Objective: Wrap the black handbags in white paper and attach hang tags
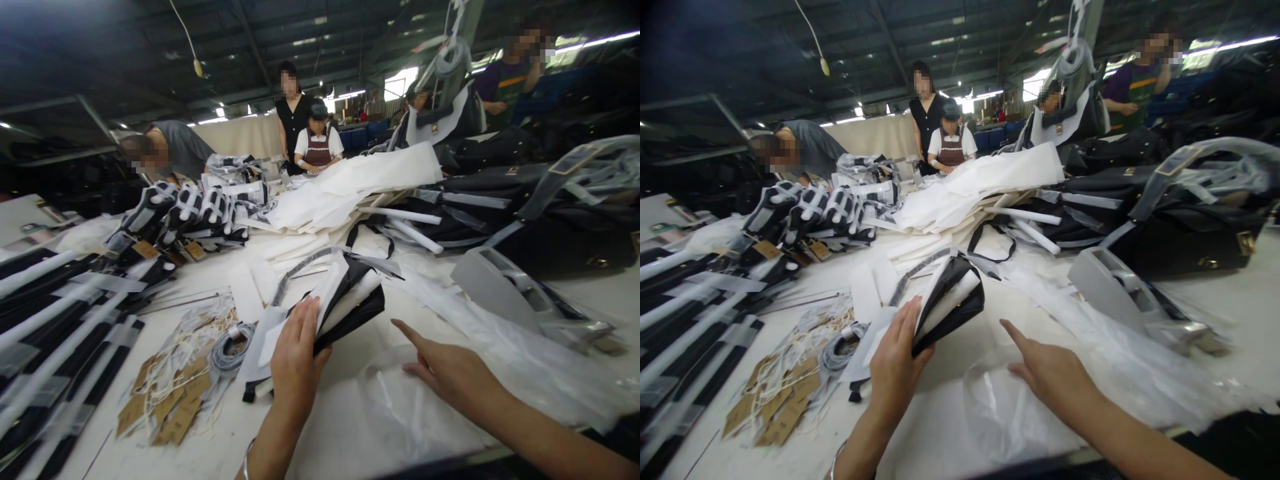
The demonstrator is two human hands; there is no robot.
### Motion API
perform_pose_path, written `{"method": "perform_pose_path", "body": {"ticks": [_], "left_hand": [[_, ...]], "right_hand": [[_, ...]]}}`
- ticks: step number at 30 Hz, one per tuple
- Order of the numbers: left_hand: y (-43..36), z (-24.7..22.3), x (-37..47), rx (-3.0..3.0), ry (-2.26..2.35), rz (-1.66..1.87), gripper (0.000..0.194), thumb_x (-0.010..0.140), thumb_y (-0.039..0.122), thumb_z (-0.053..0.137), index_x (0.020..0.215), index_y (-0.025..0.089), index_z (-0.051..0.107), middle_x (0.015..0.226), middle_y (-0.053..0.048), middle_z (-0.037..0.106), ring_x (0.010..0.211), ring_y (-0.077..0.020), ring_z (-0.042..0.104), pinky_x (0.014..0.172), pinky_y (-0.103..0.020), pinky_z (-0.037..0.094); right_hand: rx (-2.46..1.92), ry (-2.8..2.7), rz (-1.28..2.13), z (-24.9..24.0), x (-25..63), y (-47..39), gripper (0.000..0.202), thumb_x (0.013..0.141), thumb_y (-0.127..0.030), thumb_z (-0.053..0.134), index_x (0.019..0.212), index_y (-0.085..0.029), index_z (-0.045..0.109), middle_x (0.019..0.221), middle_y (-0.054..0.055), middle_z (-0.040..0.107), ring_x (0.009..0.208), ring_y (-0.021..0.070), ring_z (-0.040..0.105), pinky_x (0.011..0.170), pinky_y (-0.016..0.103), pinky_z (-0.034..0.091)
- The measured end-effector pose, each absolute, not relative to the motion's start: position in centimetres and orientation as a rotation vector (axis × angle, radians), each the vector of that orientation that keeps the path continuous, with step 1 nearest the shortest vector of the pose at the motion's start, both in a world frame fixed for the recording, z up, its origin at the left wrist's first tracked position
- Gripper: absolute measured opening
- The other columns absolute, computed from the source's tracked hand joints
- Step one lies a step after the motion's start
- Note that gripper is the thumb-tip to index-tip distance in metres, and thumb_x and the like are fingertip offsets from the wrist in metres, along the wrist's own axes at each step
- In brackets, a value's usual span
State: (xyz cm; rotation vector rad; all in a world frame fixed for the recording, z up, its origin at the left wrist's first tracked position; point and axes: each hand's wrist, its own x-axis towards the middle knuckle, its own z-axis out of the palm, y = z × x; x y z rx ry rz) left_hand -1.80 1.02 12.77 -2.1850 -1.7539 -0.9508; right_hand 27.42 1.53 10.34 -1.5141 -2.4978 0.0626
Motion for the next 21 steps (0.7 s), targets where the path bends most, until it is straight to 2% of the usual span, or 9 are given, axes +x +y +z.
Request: {"method": "perform_pose_path", "body": {"ticks": [2, 4, 7, 10, 13, 15, 16, 18, 21], "left_hand": [[1.0, 12.9, -1.8, -2.184, -1.775, -0.944, 0.092, 0.076, -0.001, 0.064, 0.155, 0.029, 0.027, 0.152, -0.008, 0.049, 0.137, -0.0282, 0.050, 0.110, -0.041, 0.048], [1.0, 12.9, -1.8, -2.181, -1.781, -0.955, 0.093, 0.075, -0.001, 0.065, 0.155, 0.029, 0.028, 0.152, -0.007, 0.050, 0.137, -0.0281, 0.050, 0.110, -0.041, 0.047], [1.1, 12.8, -1.9, -2.174, -1.777, -0.986, 0.097, 0.074, -0.002, 0.066, 0.155, 0.031, 0.025, 0.153, -0.007, 0.049, 0.138, -0.0283, 0.050, 0.110, -0.042, 0.048], [1.1, 12.8, -2.0, -2.173, -1.802, -0.987, 0.101, 0.073, -0.004, 0.064, 0.156, 0.032, 0.021, 0.153, -0.006, 0.048, 0.139, -0.0278, 0.048, 0.111, -0.043, 0.048], [1.1, 13.0, -2.1, -2.171, -1.807, -0.999, 0.099, 0.075, -0.003, 0.065, 0.156, 0.031, 0.021, 0.153, -0.007, 0.049, 0.139, -0.0278, 0.049, 0.111, -0.043, 0.048], [1.1, 13.1, -2.1, -2.158, -1.791, -1.020, 0.098, 0.075, -0.002, 0.066, 0.156, 0.031, 0.023, 0.152, -0.007, 0.050, 0.137, -0.0284, 0.050, 0.110, -0.042, 0.049], [1.1, 13.1, -2.1, -2.154, -1.785, -1.023, 0.098, 0.074, -0.002, 0.067, 0.155, 0.031, 0.024, 0.152, -0.007, 0.050, 0.137, -0.0287, 0.051, 0.109, -0.042, 0.049], [1.1, 13.1, -2.1, -2.145, -1.785, -1.017, 0.099, 0.073, -0.002, 0.069, 0.155, 0.031, 0.025, 0.152, -0.007, 0.051, 0.136, -0.0287, 0.051, 0.109, -0.042, 0.049], [1.1, 13.1, -2.1, -2.148, -1.800, -1.001, 0.101, 0.072, -0.002, 0.070, 0.156, 0.031, 0.024, 0.152, -0.007, 0.050, 0.137, -0.0282, 0.050, 0.110, -0.041, 0.049]], "right_hand": [[-1.523, -2.602, 0.041, 11.0, 27.6, 2.6, 0.019, 0.092, -0.026, 0.060, 0.102, -0.022, 0.075, 0.075, 0.003, 0.075, 0.068, 0.0264, 0.074, 0.056, 0.033, 0.059], [-1.440, -2.600, 0.061, 12.2, 27.4, 3.5, 0.025, 0.097, -0.026, 0.053, 0.084, -0.023, 0.075, 0.076, 0.004, 0.076, 0.069, 0.0242, 0.074, 0.061, 0.032, 0.059], [-1.179, -2.419, 0.153, 14.0, 26.4, 5.3, 0.031, 0.099, -0.021, 0.044, 0.111, -0.023, 0.073, 0.108, 0.006, 0.077, 0.091, 0.0230, 0.075, 0.081, 0.035, 0.062], [-0.971, -2.283, 0.352, 13.9, 25.3, 7.8, 0.038, 0.099, -0.017, 0.042, 0.127, -0.025, 0.067, 0.129, 0.005, 0.069, 0.113, 0.0213, 0.068, 0.101, 0.036, 0.055], [-0.960, -2.265, 0.514, 11.8, 24.6, 10.3, 0.044, 0.097, -0.020, 0.044, 0.139, -0.026, 0.058, 0.141, 0.005, 0.060, 0.130, 0.0225, 0.057, 0.111, 0.042, 0.047], [-0.998, -2.250, 0.525, 10.5, 24.5, 11.0, 0.056, 0.094, -0.021, 0.044, 0.150, -0.023, 0.043, 0.153, 0.009, 0.048, 0.139, 0.0256, 0.047, 0.113, 0.049, 0.044], [-1.043, -2.215, 0.517, 10.3, 24.7, 10.9, 0.061, 0.094, -0.022, 0.044, 0.155, -0.022, 0.034, 0.155, 0.011, 0.044, 0.139, 0.0264, 0.047, 0.111, 0.050, 0.045], [-1.182, -2.122, 0.530, 10.5, 25.3, 9.5, 0.063, 0.098, -0.027, 0.042, 0.158, -0.023, 0.024, 0.150, 0.013, 0.051, 0.130, 0.0256, 0.057, 0.105, 0.049, 0.052], [-1.394, -2.053, 0.564, 11.7, 27.0, 5.3, 0.044, 0.102, -0.042, 0.042, 0.143, -0.025, 0.049, 0.122, 0.008, 0.072, 0.106, 0.0238, 0.071, 0.092, 0.042, 0.060]]}}
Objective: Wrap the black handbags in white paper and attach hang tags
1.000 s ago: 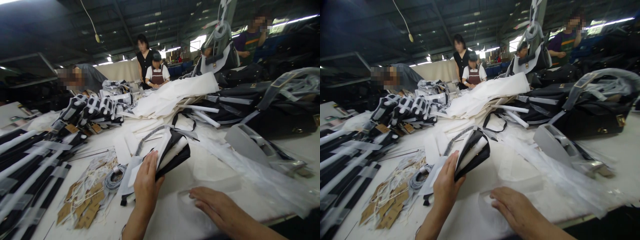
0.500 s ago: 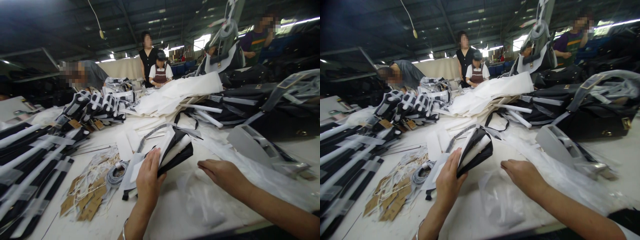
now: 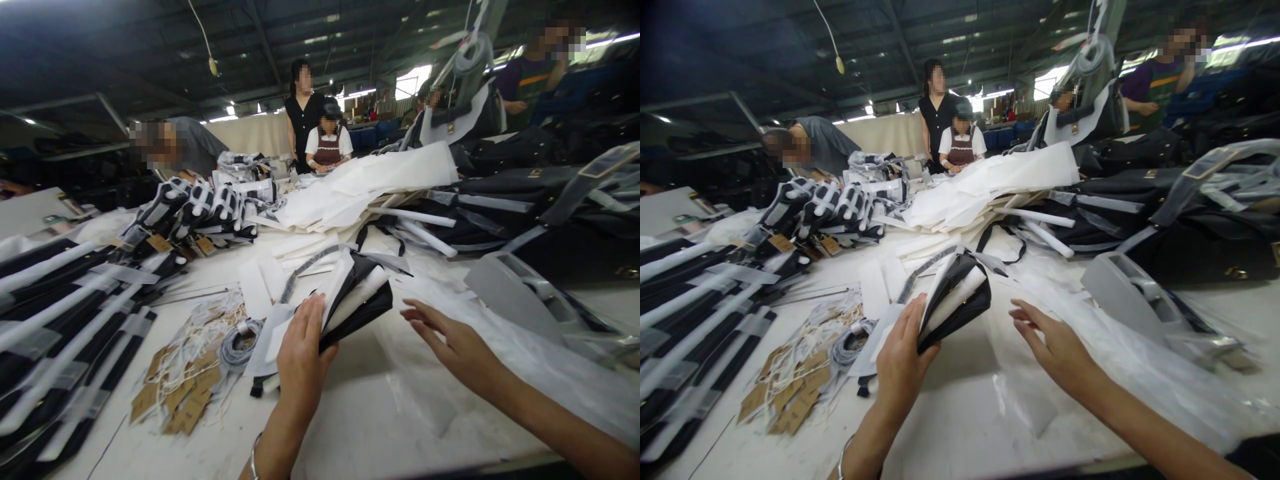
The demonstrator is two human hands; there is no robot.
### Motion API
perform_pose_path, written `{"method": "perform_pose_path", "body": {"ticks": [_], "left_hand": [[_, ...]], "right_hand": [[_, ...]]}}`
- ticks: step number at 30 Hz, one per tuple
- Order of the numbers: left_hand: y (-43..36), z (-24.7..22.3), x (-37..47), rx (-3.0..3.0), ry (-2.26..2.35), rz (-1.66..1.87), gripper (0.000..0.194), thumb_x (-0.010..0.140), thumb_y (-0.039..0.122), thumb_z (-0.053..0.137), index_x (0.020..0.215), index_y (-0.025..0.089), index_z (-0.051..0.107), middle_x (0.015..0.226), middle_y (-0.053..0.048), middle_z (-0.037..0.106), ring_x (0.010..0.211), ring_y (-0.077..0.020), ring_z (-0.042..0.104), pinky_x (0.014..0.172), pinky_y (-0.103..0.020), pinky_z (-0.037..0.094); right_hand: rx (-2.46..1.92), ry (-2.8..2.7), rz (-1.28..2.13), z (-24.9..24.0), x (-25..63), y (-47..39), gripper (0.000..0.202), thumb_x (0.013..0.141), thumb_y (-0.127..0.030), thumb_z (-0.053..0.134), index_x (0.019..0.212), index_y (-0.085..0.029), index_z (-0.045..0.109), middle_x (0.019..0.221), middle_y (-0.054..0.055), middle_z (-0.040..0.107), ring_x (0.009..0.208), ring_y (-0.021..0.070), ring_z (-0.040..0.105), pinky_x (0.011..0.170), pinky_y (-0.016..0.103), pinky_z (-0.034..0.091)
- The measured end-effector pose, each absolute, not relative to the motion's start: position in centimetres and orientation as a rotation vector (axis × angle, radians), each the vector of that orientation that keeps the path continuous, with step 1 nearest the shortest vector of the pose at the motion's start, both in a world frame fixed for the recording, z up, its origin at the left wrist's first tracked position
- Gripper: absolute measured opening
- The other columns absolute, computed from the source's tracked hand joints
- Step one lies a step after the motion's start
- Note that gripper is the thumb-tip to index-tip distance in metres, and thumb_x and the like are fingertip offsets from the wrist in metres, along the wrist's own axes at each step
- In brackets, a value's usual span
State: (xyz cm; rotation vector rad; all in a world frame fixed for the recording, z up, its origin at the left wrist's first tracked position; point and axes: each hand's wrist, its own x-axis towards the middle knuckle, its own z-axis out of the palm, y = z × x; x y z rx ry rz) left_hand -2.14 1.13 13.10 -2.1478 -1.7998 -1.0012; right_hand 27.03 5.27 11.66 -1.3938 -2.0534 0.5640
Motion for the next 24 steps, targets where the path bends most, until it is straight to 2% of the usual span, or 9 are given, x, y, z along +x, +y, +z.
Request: {"method": "perform_pose_path", "body": {"ticks": [2, 5, 7, 10, 15, 18, 20, 22, 24], "left_hand": [[1.2, 13.1, -2.2, -2.150, -1.808, -0.995, 0.101, 0.072, -0.002, 0.071, 0.155, 0.031, 0.024, 0.152, -0.007, 0.049, 0.137, -0.0288, 0.050, 0.110, -0.041, 0.049], [1.4, 13.2, -2.1, -2.156, -1.813, -0.990, 0.102, 0.071, -0.003, 0.071, 0.155, 0.031, 0.025, 0.152, -0.008, 0.050, 0.137, -0.0298, 0.051, 0.109, -0.043, 0.049], [1.5, 13.2, -2.1, -2.160, -1.815, -0.986, 0.102, 0.071, -0.003, 0.071, 0.155, 0.031, 0.024, 0.152, -0.008, 0.050, 0.137, -0.0299, 0.051, 0.109, -0.043, 0.049], [1.6, 13.1, -2.1, -2.164, -1.816, -0.976, 0.102, 0.071, -0.003, 0.070, 0.155, 0.031, 0.024, 0.151, -0.008, 0.050, 0.137, -0.0302, 0.051, 0.110, -0.043, 0.049], [1.5, 13.3, -2.2, -2.162, -1.820, -1.005, 0.097, 0.073, -0.002, 0.070, 0.154, 0.030, 0.028, 0.150, -0.009, 0.052, 0.135, -0.0304, 0.052, 0.108, -0.044, 0.050], [1.6, 13.4, -2.2, -2.157, -1.836, -1.017, 0.095, 0.073, -0.001, 0.071, 0.153, 0.029, 0.030, 0.150, -0.008, 0.052, 0.135, -0.0301, 0.052, 0.108, -0.043, 0.050], [1.6, 13.3, -2.2, -2.163, -1.830, -1.015, 0.095, 0.073, -0.001, 0.071, 0.153, 0.030, 0.030, 0.151, -0.008, 0.052, 0.135, -0.0296, 0.052, 0.108, -0.043, 0.049], [1.6, 13.3, -2.1, -2.174, -1.811, -1.011, 0.096, 0.073, -0.002, 0.070, 0.153, 0.030, 0.029, 0.151, -0.007, 0.051, 0.136, -0.0291, 0.051, 0.109, -0.043, 0.049], [1.5, 13.2, -2.0, -2.184, -1.791, -1.002, 0.098, 0.072, -0.003, 0.070, 0.154, 0.030, 0.028, 0.151, -0.007, 0.051, 0.137, -0.0288, 0.050, 0.110, -0.042, 0.048]], "right_hand": [[-1.447, -2.096, 0.476, 11.9, 28.1, 1.9, 0.039, 0.099, -0.051, 0.047, 0.123, -0.025, 0.063, 0.111, 0.008, 0.075, 0.093, 0.0255, 0.074, 0.081, 0.041, 0.063], [-1.419, -2.187, 0.177, 10.8, 28.7, -2.4, 0.048, 0.086, -0.059, 0.063, 0.120, -0.025, 0.064, 0.113, 0.011, 0.074, 0.094, 0.0325, 0.073, 0.078, 0.048, 0.064], [-1.404, -2.215, 0.031, 9.8, 28.1, -3.9, 0.053, 0.081, -0.057, 0.068, 0.123, -0.025, 0.061, 0.116, 0.013, 0.072, 0.101, 0.0366, 0.070, 0.082, 0.053, 0.062], [-1.453, -2.146, 0.078, 8.8, 26.8, -4.0, 0.036, 0.089, -0.044, 0.057, 0.119, -0.025, 0.061, 0.109, 0.012, 0.073, 0.093, 0.0329, 0.073, 0.079, 0.049, 0.062], [-1.457, -1.805, 0.907, 9.4, 25.9, -2.2, 0.028, 0.090, -0.035, 0.047, 0.112, -0.026, 0.061, 0.098, 0.008, 0.076, 0.081, 0.0262, 0.075, 0.073, 0.039, 0.062], [-1.309, -1.482, 1.543, 9.8, 26.2, -2.3, 0.044, 0.088, -0.036, 0.050, 0.130, -0.024, 0.053, 0.109, 0.009, 0.075, 0.095, 0.0255, 0.074, 0.079, 0.037, 0.061], [-1.290, -1.478, 1.664, 9.9, 26.6, -2.7, 0.062, 0.087, -0.036, 0.052, 0.147, -0.022, 0.041, 0.118, 0.012, 0.072, 0.100, 0.0260, 0.073, 0.081, 0.038, 0.061], [-1.372, -1.727, 1.455, 10.1, 27.1, -3.2, 0.071, 0.088, -0.036, 0.054, 0.154, -0.021, 0.034, 0.118, 0.014, 0.072, 0.092, 0.0265, 0.075, 0.079, 0.040, 0.063], [-1.425, -2.011, 0.953, 10.4, 27.3, -3.4, 0.063, 0.092, -0.035, 0.053, 0.152, -0.024, 0.042, 0.123, 0.014, 0.070, 0.095, 0.0281, 0.074, 0.084, 0.045, 0.062]]}}
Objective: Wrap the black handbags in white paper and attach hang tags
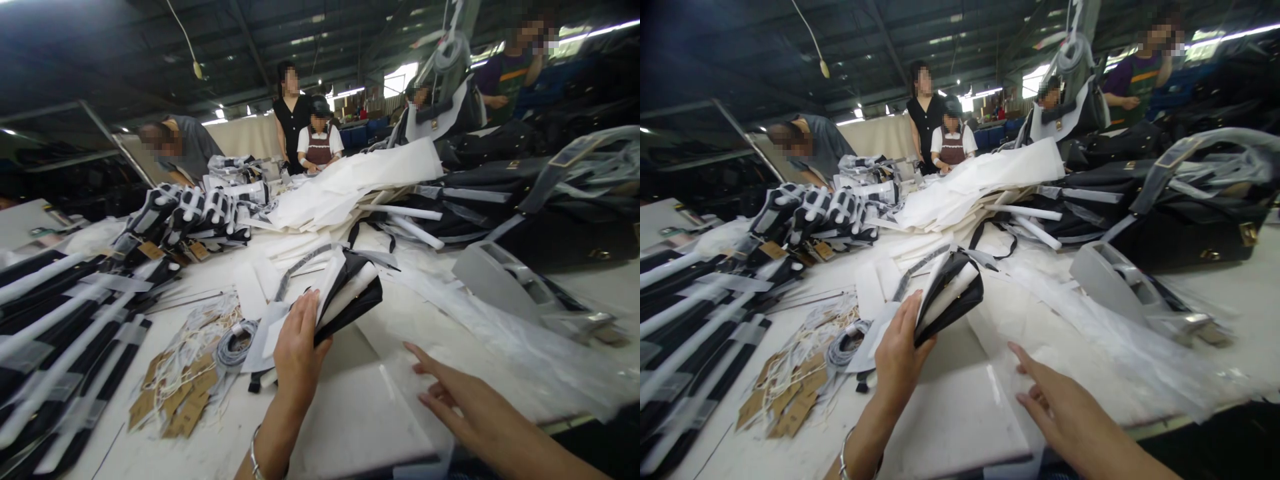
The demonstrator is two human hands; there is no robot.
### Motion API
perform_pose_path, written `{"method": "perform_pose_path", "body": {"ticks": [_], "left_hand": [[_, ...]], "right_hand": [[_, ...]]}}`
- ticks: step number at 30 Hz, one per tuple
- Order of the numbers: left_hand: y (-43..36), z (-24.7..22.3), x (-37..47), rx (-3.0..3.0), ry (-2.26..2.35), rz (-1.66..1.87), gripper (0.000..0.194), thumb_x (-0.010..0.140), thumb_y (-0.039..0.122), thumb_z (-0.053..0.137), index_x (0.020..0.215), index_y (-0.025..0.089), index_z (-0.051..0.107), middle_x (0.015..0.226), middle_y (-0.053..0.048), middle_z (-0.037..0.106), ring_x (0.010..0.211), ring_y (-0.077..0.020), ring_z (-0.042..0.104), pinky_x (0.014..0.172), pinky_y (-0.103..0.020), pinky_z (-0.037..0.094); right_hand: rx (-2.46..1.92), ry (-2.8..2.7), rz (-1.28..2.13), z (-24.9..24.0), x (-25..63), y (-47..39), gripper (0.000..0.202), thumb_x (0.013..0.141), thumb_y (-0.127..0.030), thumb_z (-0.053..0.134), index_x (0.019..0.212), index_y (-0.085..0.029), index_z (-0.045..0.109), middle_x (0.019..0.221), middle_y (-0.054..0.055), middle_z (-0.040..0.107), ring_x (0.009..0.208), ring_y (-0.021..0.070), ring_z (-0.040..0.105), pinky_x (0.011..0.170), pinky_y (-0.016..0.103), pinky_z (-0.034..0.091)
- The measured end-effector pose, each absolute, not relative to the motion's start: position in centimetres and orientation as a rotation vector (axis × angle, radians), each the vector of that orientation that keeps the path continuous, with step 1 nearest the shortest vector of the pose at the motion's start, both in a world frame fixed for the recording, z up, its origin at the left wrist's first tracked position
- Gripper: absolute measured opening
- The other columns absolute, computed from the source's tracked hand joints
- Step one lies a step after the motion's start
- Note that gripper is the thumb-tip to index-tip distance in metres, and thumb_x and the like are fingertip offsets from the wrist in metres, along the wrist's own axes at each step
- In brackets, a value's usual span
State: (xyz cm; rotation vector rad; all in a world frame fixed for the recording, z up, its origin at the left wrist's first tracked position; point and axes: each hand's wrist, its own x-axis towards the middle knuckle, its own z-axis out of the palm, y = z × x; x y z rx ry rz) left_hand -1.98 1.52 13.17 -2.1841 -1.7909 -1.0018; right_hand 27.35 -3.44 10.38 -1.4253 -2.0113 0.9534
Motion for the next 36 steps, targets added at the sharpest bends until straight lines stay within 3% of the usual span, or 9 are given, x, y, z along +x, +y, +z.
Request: {"method": "perform_pose_path", "body": {"ticks": [4, 9, 12, 17, 22, 27, 30, 33, 36], "left_hand": [[1.3, 13.0, -1.7, -2.185, -1.764, -0.963, 0.096, 0.072, -0.004, 0.070, 0.153, 0.029, 0.030, 0.151, -0.008, 0.051, 0.136, -0.0287, 0.051, 0.111, -0.042, 0.047], [1.3, 12.7, -1.5, -2.212, -1.748, -0.917, 0.093, 0.071, -0.005, 0.068, 0.151, 0.027, 0.033, 0.151, -0.008, 0.051, 0.138, -0.0288, 0.050, 0.111, -0.044, 0.048], [1.4, 12.4, -1.2, -2.234, -1.673, -0.886, 0.093, 0.070, -0.004, 0.068, 0.151, 0.026, 0.034, 0.151, -0.009, 0.051, 0.138, -0.0306, 0.049, 0.109, -0.047, 0.050], [1.4, 11.4, -0.2, -2.223, -1.506, -0.832, 0.087, 0.070, -0.004, 0.067, 0.148, 0.025, 0.041, 0.147, -0.009, 0.055, 0.133, -0.0326, 0.054, 0.104, -0.049, 0.055], [1.4, 11.2, 0.1, -2.181, -1.434, -0.839, 0.084, 0.069, -0.003, 0.069, 0.145, 0.023, 0.046, 0.143, -0.009, 0.059, 0.128, -0.0341, 0.058, 0.098, -0.051, 0.059], [1.2, 11.5, 0.1, -2.188, -1.441, -0.811, 0.082, 0.069, -0.001, 0.071, 0.145, 0.022, 0.047, 0.144, -0.009, 0.058, 0.128, -0.0336, 0.058, 0.097, -0.050, 0.060], [1.0, 11.0, 0.4, -2.177, -1.403, -0.790, 0.074, 0.076, 0.006, 0.073, 0.144, 0.023, 0.049, 0.145, -0.008, 0.057, 0.129, -0.0337, 0.058, 0.096, -0.050, 0.060], [0.8, 10.3, 0.8, -2.139, -1.333, -0.767, 0.060, 0.086, 0.014, 0.067, 0.143, 0.024, 0.051, 0.143, -0.008, 0.059, 0.129, -0.0329, 0.058, 0.095, -0.049, 0.060], [0.5, 9.4, 1.5, -2.093, -1.258, -0.784, 0.047, 0.095, 0.019, 0.059, 0.141, 0.028, 0.055, 0.140, -0.007, 0.062, 0.126, -0.0321, 0.060, 0.093, -0.048, 0.060]], "right_hand": [[-1.194, -2.294, 0.187, 9.8, 26.7, -2.9, 0.046, 0.098, -0.028, 0.051, 0.145, -0.026, 0.054, 0.146, 0.010, 0.056, 0.130, 0.0296, 0.056, 0.108, 0.048, 0.050], [-1.027, -2.545, 0.148, 5.6, 24.8, -0.9, 0.072, 0.095, -0.050, 0.059, 0.154, -0.015, 0.038, 0.156, 0.018, 0.038, 0.144, 0.0363, 0.037, 0.114, 0.057, 0.041], [-1.129, -2.564, 0.230, 4.2, 23.8, 0.2, 0.069, 0.098, -0.053, 0.052, 0.154, -0.016, 0.038, 0.158, 0.017, 0.034, 0.146, 0.0349, 0.032, 0.116, 0.060, 0.036], [-1.138, -2.577, 0.182, 5.2, 22.8, 0.9, 0.063, 0.099, -0.052, 0.051, 0.150, -0.015, 0.045, 0.155, 0.017, 0.041, 0.143, 0.0350, 0.039, 0.115, 0.060, 0.037], [-1.045, -2.510, -0.143, 4.7, 24.1, 1.4, 0.054, 0.101, -0.040, 0.051, 0.151, -0.019, 0.043, 0.147, 0.013, 0.054, 0.140, 0.0302, 0.045, 0.117, 0.058, 0.035], [-1.292, -2.371, -0.357, 3.2, 28.4, 3.7, 0.060, 0.099, -0.056, 0.046, 0.139, -0.012, 0.057, 0.141, 0.021, 0.057, 0.129, 0.0381, 0.056, 0.100, 0.061, 0.050], [-1.383, -2.214, -0.427, 4.2, 30.3, 4.3, 0.055, 0.102, -0.051, 0.038, 0.134, -0.012, 0.061, 0.140, 0.023, 0.057, 0.128, 0.0421, 0.056, 0.099, 0.065, 0.048], [-1.236, -2.195, -0.305, 6.1, 30.9, 3.1, 0.042, 0.102, -0.040, 0.042, 0.134, -0.020, 0.061, 0.136, 0.013, 0.063, 0.125, 0.0334, 0.060, 0.105, 0.054, 0.049], [-1.221, -2.098, -0.131, 8.4, 31.8, 1.8, 0.029, 0.100, -0.040, 0.046, 0.114, -0.028, 0.069, 0.112, 0.003, 0.075, 0.099, 0.0248, 0.073, 0.087, 0.037, 0.060]]}}
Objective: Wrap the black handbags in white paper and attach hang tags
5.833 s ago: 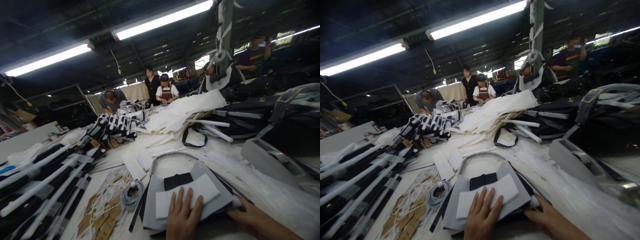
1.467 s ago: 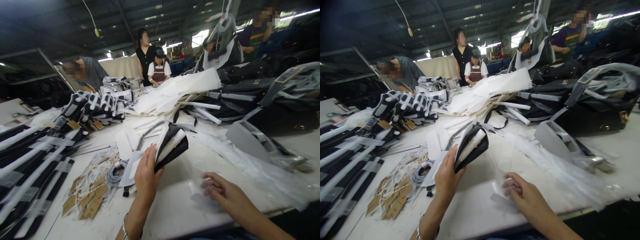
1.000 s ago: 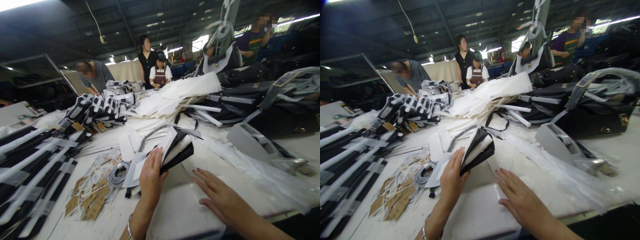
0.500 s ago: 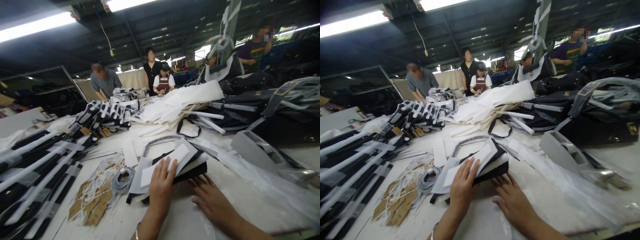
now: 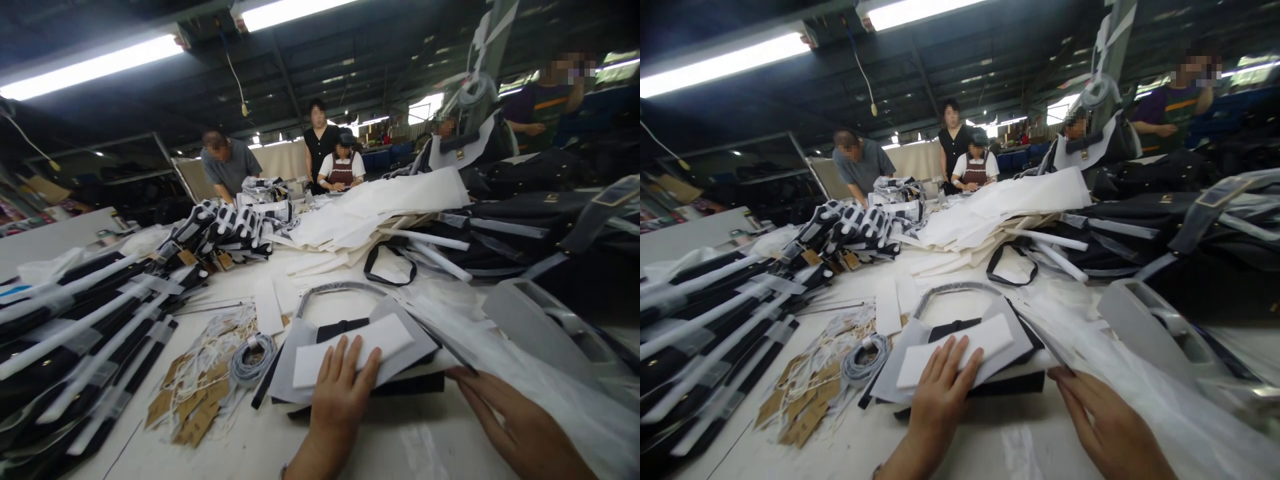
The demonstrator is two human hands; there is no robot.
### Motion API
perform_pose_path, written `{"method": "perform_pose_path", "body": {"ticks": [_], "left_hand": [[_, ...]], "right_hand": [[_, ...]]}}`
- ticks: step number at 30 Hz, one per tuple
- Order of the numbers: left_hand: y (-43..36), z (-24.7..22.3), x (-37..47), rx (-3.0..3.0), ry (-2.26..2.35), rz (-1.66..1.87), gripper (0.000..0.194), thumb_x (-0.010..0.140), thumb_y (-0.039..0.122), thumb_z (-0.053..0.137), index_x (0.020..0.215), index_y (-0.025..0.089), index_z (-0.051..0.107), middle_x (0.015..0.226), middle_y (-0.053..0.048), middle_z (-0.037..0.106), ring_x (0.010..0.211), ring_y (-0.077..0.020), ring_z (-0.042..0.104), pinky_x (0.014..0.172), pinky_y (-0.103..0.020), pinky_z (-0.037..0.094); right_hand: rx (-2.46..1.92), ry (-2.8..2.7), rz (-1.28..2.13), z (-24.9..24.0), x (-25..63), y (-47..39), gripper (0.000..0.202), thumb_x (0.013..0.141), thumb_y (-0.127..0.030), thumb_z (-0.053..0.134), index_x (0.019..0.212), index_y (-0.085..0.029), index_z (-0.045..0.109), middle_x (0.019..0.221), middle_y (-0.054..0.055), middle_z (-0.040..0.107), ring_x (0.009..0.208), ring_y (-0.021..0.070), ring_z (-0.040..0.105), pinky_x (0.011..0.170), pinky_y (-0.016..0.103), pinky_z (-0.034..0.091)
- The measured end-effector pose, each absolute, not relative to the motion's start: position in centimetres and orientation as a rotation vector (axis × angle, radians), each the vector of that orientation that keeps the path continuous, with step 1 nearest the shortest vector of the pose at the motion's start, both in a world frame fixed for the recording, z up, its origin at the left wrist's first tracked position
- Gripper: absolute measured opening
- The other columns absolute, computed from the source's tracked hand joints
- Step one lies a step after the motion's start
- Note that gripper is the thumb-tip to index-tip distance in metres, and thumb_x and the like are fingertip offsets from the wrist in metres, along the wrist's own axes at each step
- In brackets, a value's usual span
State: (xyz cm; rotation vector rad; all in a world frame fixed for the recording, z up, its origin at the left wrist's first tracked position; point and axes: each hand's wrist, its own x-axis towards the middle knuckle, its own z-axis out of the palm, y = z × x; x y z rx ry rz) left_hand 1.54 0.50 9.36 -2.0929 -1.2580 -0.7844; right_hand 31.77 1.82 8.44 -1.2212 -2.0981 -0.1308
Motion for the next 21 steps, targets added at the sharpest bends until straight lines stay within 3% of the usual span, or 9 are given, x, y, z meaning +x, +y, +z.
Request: {"method": "perform_pose_path", "body": {"ticks": [3, 6, 9, 12, 15, 18, 21], "left_hand": [[0.2, 8.3, 2.5, -2.078, -1.178, -0.809, 0.040, 0.098, 0.023, 0.056, 0.138, 0.031, 0.059, 0.137, -0.007, 0.064, 0.126, -0.0320, 0.061, 0.094, -0.048, 0.060], [-0.2, 7.4, 3.3, -2.079, -1.133, -0.806, 0.036, 0.098, 0.028, 0.057, 0.134, 0.032, 0.062, 0.134, -0.007, 0.066, 0.123, -0.0319, 0.062, 0.093, -0.047, 0.060], [-0.5, 7.1, 3.7, -2.079, -1.143, -0.786, 0.035, 0.099, 0.029, 0.056, 0.133, 0.033, 0.062, 0.132, -0.006, 0.067, 0.120, -0.0317, 0.065, 0.091, -0.048, 0.060], [-0.7, 7.1, 3.8, -2.061, -1.143, -0.779, 0.035, 0.099, 0.029, 0.056, 0.133, 0.033, 0.063, 0.130, -0.006, 0.068, 0.118, -0.0312, 0.066, 0.090, -0.047, 0.061], [-0.9, 7.0, 3.8, -2.041, -1.152, -0.785, 0.036, 0.098, 0.030, 0.058, 0.133, 0.034, 0.062, 0.131, -0.006, 0.068, 0.119, -0.0307, 0.065, 0.092, -0.045, 0.060], [-1.0, 6.7, 3.9, -2.023, -1.154, -0.809, 0.035, 0.098, 0.031, 0.059, 0.133, 0.034, 0.063, 0.131, -0.006, 0.068, 0.120, -0.0308, 0.065, 0.092, -0.045, 0.059], [-1.0, 6.5, 3.9, -2.021, -1.153, -0.813, 0.036, 0.097, 0.034, 0.061, 0.133, 0.033, 0.063, 0.132, -0.007, 0.067, 0.121, -0.0316, 0.064, 0.093, -0.046, 0.058]], "right_hand": [[-1.452, -1.895, -0.061, 11.8, 33.2, 2.0, 0.028, 0.097, -0.049, 0.045, 0.094, -0.030, 0.067, 0.092, 0.003, 0.077, 0.075, 0.0263, 0.075, 0.058, 0.037, 0.060], [-1.569, -1.782, -0.005, 15.6, 32.8, 4.1, 0.031, 0.094, -0.054, 0.044, 0.095, -0.031, 0.065, 0.090, 0.006, 0.077, 0.070, 0.0277, 0.073, 0.051, 0.037, 0.055], [-1.427, -1.946, 0.212, 18.1, 29.1, 7.7, 0.037, 0.094, -0.053, 0.047, 0.113, -0.027, 0.066, 0.103, 0.006, 0.077, 0.084, 0.0257, 0.074, 0.063, 0.034, 0.058], [-1.411, -2.511, 0.375, 18.3, 23.8, 12.3, 0.034, 0.102, -0.036, 0.040, 0.111, -0.023, 0.071, 0.121, 0.005, 0.072, 0.112, 0.0210, 0.066, 0.096, 0.029, 0.052], [-1.582, -2.684, 0.406, 16.8, 19.6, 16.3, 0.025, 0.098, -0.033, 0.057, 0.092, -0.016, 0.074, 0.101, 0.009, 0.075, 0.102, 0.0235, 0.069, 0.097, 0.036, 0.051], [-1.814, -2.678, 0.391, 15.0, 17.3, 18.5, 0.025, 0.094, -0.037, 0.067, 0.103, -0.013, 0.069, 0.110, 0.009, 0.070, 0.105, 0.0242, 0.066, 0.097, 0.047, 0.051], [-1.980, -2.620, 0.419, 13.9, 16.8, 19.2, 0.031, 0.094, -0.038, 0.067, 0.115, -0.015, 0.065, 0.121, 0.009, 0.065, 0.110, 0.0249, 0.063, 0.097, 0.049, 0.052]]}}
